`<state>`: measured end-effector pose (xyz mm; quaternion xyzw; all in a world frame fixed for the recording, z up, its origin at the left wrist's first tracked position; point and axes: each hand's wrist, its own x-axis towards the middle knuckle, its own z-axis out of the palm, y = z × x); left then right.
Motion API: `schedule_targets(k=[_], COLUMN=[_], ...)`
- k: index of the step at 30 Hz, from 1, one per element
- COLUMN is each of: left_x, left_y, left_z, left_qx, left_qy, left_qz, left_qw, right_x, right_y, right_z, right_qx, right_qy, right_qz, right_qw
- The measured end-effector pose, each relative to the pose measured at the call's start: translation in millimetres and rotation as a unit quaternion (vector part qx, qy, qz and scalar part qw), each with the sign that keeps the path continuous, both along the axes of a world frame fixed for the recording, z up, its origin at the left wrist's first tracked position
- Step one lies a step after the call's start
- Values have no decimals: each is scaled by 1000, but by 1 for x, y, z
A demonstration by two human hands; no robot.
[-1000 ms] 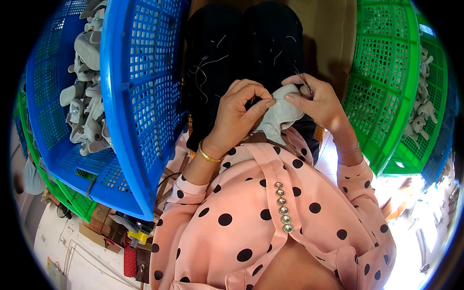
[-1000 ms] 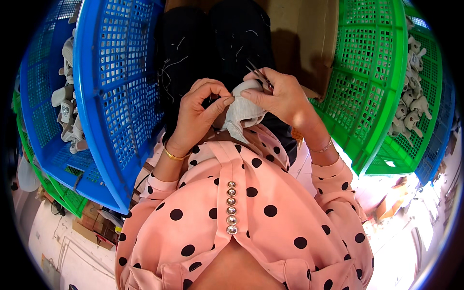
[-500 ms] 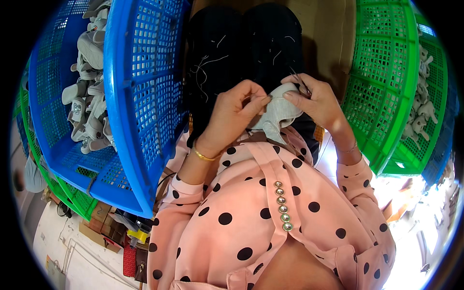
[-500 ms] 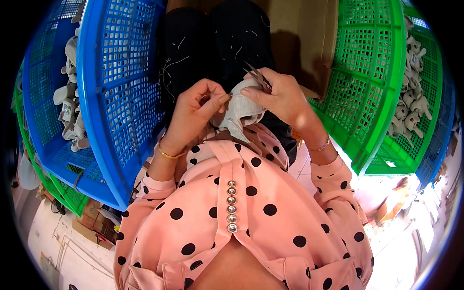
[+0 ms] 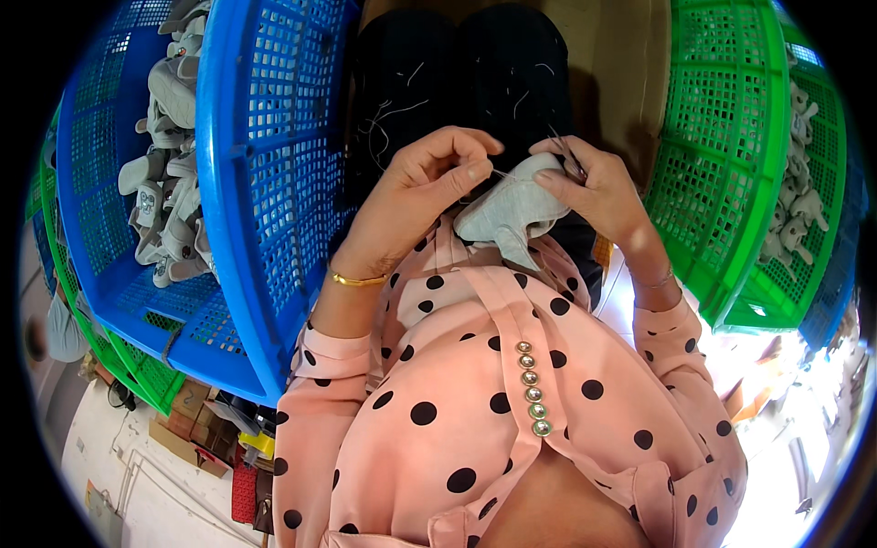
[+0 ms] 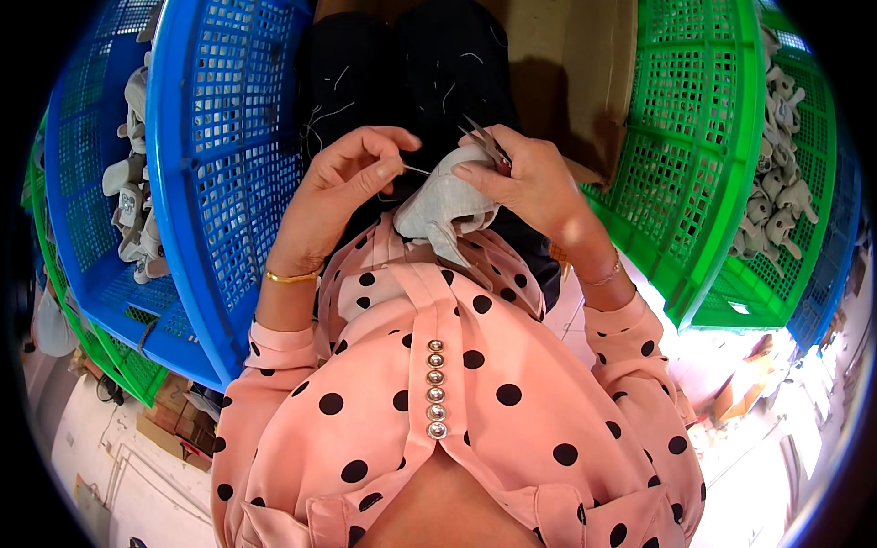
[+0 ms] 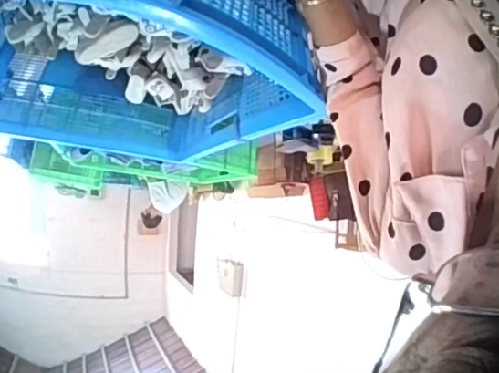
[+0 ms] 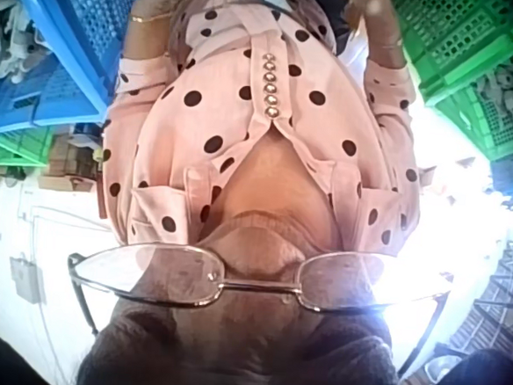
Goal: The person sits on the floor and uses a small blade to trim loose threads and excess fabric from the edges of grey slippers. They handle the slippers one by one, picking them from a blue crate, performing the trimming, and placing the finished items into a green crate.
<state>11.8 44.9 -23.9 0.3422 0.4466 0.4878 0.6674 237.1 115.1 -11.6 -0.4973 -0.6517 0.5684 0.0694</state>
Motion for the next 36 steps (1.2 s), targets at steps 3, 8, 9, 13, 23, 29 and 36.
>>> schedule_targets(k=[3, 8, 9, 13, 23, 29, 36], left_x=[9, 13, 13, 24, 65, 63, 61], left_y=[1, 1, -2, -2, -3, -5, -8], left_z=[17, 18, 7, 2, -12, -12, -16], left_qx=[-121, 79, 147, -29, -131, -124, -100], left_qy=[-189, 396, 459, 208, -110, -108, -95], left_qz=[17, -76, -98, -77, 90, 87, 72], left_qw=[974, 912, 871, 975, 981, 983, 988], right_x=[2, 5, 4, 4, 26, 10, -5], right_y=[-1, -8, -9, -12, -25, -1, 9], right_z=[-5, -10, -11, -9, 7, 56, 54], right_qx=[24, 66, 80, 118, 287, 319, 393], right_qy=[4, -1, -3, -12, -108, -191, -177], right_qz=[9, 3, 5, 33, 59, 240, 350], right_qw=[1000, 998, 997, 992, 950, 896, 832])
